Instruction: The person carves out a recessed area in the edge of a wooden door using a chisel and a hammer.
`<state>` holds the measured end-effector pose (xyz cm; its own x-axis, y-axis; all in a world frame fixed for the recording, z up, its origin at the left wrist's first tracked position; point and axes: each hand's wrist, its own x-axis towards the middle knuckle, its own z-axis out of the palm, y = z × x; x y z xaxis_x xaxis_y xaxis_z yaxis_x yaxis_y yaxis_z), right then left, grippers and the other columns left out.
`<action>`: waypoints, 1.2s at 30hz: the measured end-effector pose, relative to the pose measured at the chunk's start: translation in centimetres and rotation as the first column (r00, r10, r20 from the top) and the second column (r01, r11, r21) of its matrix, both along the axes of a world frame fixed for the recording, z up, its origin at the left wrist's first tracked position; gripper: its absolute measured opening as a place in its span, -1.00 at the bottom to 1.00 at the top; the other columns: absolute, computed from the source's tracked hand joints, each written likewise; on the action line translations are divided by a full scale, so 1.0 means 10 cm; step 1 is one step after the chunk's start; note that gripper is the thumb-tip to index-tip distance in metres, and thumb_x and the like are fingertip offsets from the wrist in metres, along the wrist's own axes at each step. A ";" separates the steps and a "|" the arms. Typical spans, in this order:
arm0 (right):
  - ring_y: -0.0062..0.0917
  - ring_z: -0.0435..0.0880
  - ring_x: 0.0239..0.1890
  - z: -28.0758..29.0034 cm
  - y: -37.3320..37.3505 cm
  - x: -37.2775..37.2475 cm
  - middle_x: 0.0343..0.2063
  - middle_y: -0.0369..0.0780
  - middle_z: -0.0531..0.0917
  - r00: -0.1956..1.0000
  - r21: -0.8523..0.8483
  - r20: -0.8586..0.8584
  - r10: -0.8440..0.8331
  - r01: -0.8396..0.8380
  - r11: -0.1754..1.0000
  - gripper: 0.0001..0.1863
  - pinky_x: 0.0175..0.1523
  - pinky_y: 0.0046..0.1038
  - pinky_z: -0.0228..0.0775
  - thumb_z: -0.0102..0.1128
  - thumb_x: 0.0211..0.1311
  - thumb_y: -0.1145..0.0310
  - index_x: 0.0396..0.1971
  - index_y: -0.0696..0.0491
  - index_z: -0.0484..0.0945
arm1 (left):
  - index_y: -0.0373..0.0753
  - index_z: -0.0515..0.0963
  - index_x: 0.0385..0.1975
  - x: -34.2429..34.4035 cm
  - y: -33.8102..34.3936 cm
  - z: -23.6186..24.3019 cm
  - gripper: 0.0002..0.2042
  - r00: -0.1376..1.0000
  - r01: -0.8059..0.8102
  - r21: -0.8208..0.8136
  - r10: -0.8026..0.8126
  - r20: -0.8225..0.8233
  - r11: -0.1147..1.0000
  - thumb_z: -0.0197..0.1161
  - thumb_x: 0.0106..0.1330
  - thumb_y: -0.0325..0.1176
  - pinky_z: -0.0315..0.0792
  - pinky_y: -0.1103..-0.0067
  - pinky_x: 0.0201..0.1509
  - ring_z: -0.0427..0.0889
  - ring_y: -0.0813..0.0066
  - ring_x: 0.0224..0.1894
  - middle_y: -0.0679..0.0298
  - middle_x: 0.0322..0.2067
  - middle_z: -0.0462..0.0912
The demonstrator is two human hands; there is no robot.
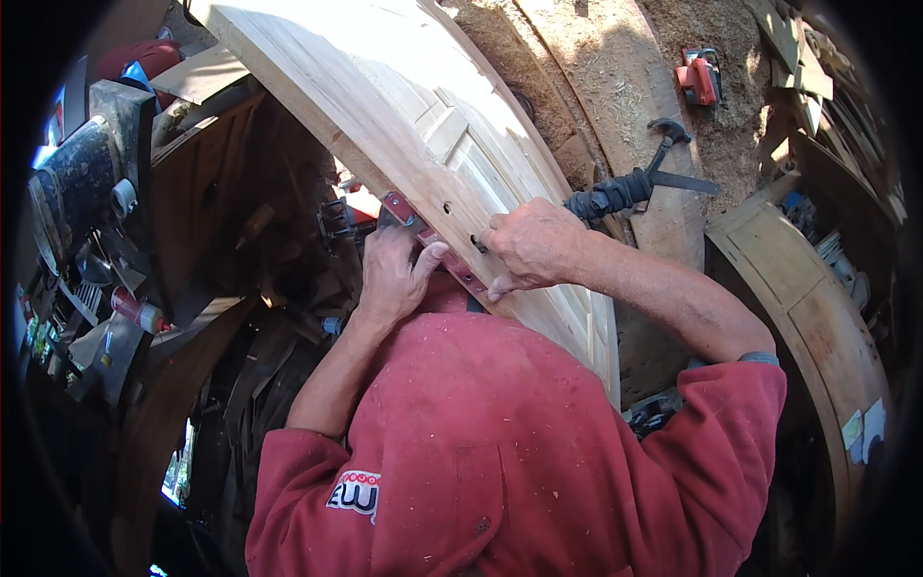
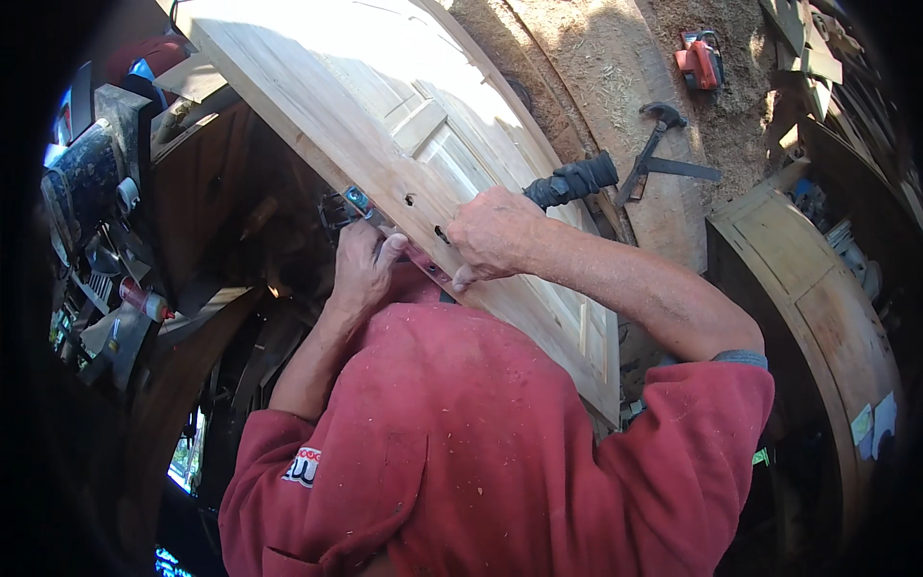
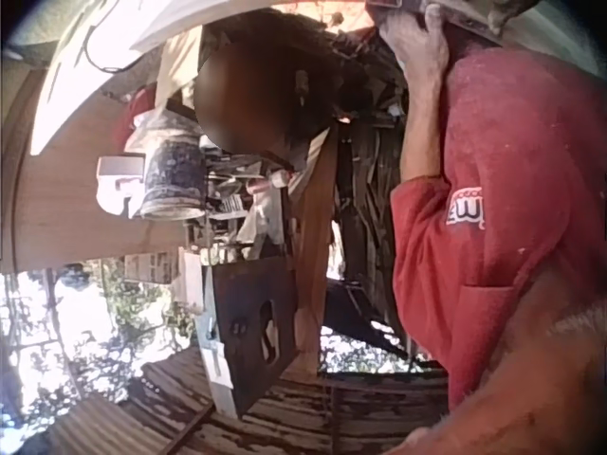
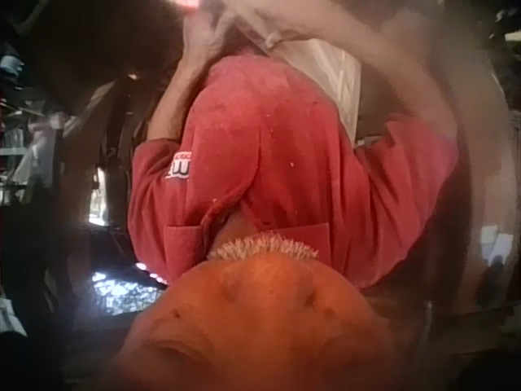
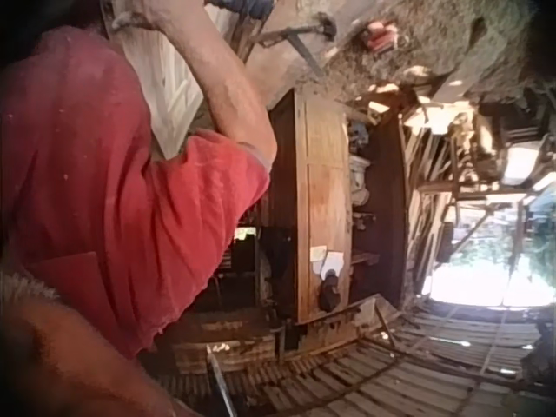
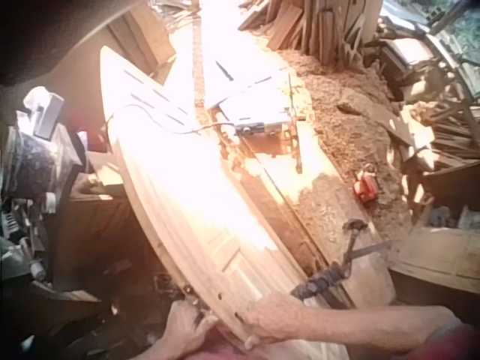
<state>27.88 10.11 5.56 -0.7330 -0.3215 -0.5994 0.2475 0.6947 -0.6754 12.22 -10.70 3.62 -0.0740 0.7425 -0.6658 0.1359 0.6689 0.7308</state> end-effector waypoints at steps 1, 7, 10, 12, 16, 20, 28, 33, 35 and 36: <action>-0.13 0.75 -0.23 0.00 0.00 0.00 -0.32 -0.06 0.68 1.000 0.001 0.002 -0.003 0.003 1.000 -0.21 -0.16 -0.19 0.60 0.37 -0.10 -0.36 -0.25 0.17 0.60 | -0.26 0.57 0.03 0.01 -0.07 0.15 -0.47 0.916 0.154 0.118 -0.097 -0.388 0.981 0.01 0.45 0.12 0.26 0.21 0.20 0.51 0.11 0.03 0.13 -0.03 0.58; -0.13 0.75 -0.24 0.06 -0.06 -0.12 -0.36 -0.07 0.70 0.996 0.008 0.080 0.032 -0.032 0.999 -0.30 -0.17 -0.19 0.60 0.42 -0.05 -0.27 -0.28 0.16 0.62 | -0.05 0.61 0.04 0.06 0.02 0.41 -0.64 0.531 0.692 0.324 -0.152 -0.834 0.645 0.22 0.22 -0.22 0.19 0.23 0.30 0.47 0.42 0.16 0.40 0.03 0.56; -0.15 0.75 -0.26 0.15 -0.12 -0.08 -0.36 -0.07 0.71 0.992 0.074 0.124 -0.037 0.028 0.997 -0.30 -0.17 -0.21 0.60 0.43 -0.06 -0.26 -0.28 0.16 0.63 | 0.00 0.63 0.05 0.03 0.04 0.38 -0.61 0.459 0.787 0.283 -0.214 -0.862 0.548 0.18 0.18 -0.21 0.09 0.13 0.39 0.46 0.39 0.20 0.40 0.07 0.55; -0.15 0.75 -0.26 -0.01 -0.05 -0.03 -0.37 -0.07 0.71 0.997 0.058 0.056 -0.058 0.055 0.997 -0.29 -0.17 -0.20 0.60 0.43 -0.07 -0.28 -0.29 0.16 0.63 | 0.01 0.63 0.04 -0.03 0.13 0.36 -0.61 0.444 0.809 0.280 -0.225 -0.867 0.518 0.19 0.18 -0.20 0.09 0.13 0.39 0.46 0.41 0.20 0.41 0.07 0.54; -0.15 0.75 -0.25 -0.07 -0.07 0.06 -0.37 -0.08 0.70 0.999 0.043 -0.026 -0.047 0.048 0.998 -0.24 -0.16 -0.20 0.59 0.40 -0.12 -0.35 -0.31 0.15 0.62 | 0.02 0.63 0.03 -0.02 0.12 0.37 -0.61 0.432 0.841 0.278 -0.268 -0.861 0.464 0.22 0.16 -0.18 0.07 0.11 0.39 0.48 0.47 0.18 0.44 0.03 0.54; -0.16 0.75 -0.25 -0.06 -0.07 0.03 -0.34 -0.07 0.70 0.999 0.034 -0.009 -0.035 0.035 0.999 -0.23 -0.15 -0.19 0.59 0.40 -0.12 -0.36 -0.31 0.17 0.62 | 0.01 0.66 -0.01 -0.03 0.12 0.35 -0.64 0.455 0.849 0.329 -0.255 -0.853 0.413 0.26 0.15 -0.20 0.10 0.10 0.37 0.51 0.51 0.14 0.44 -0.02 0.53; -0.15 0.76 -0.27 0.16 -0.16 0.05 -0.35 -0.03 0.70 0.990 0.083 0.083 -0.113 0.106 0.991 -0.33 -0.18 -0.20 0.60 0.39 0.03 -0.24 -0.31 0.18 0.61 | -0.02 0.67 -0.05 -0.06 0.20 0.35 -0.68 0.449 0.865 0.343 -0.261 -0.854 0.366 0.25 0.18 -0.23 0.17 0.09 0.34 0.55 0.54 0.06 0.45 -0.05 0.54; -0.16 0.76 -0.29 0.08 -0.12 0.04 -0.36 -0.04 0.70 0.997 0.067 0.048 -0.056 0.053 0.996 -0.33 -0.22 -0.21 0.61 0.37 0.04 -0.25 -0.31 0.17 0.61 | -0.01 0.67 -0.05 -0.05 0.09 0.29 -0.68 0.476 0.852 0.377 -0.237 -0.847 0.363 0.25 0.18 -0.24 0.17 0.07 0.35 0.54 0.54 0.07 0.45 -0.05 0.54; -0.16 0.76 -0.30 0.01 -0.09 0.08 -0.39 -0.06 0.69 0.999 0.076 -0.028 -0.038 0.040 0.996 -0.32 -0.22 -0.21 0.60 0.36 0.03 -0.28 -0.34 0.16 0.61 | 0.00 0.67 -0.04 -0.07 0.12 0.26 -0.68 0.482 0.847 0.389 -0.213 -0.850 0.363 0.25 0.18 -0.24 0.17 0.07 0.35 0.54 0.54 0.08 0.45 -0.04 0.54; -0.16 0.76 -0.30 -0.01 -0.08 0.10 -0.39 -0.06 0.69 0.999 0.073 -0.028 -0.037 0.039 0.997 -0.32 -0.22 -0.21 0.60 0.36 0.03 -0.28 -0.34 0.16 0.61 | 0.01 0.67 -0.04 -0.07 0.15 0.28 -0.68 0.473 0.853 0.382 -0.215 -0.854 0.356 0.25 0.18 -0.24 0.17 0.06 0.36 0.53 0.54 0.09 0.45 -0.04 0.54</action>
<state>28.86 9.26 5.46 -0.7599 -0.2492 -0.6004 0.2568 0.7334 -0.6295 11.49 -9.20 6.39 0.4503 0.8857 0.1128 0.7968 -0.4557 0.3969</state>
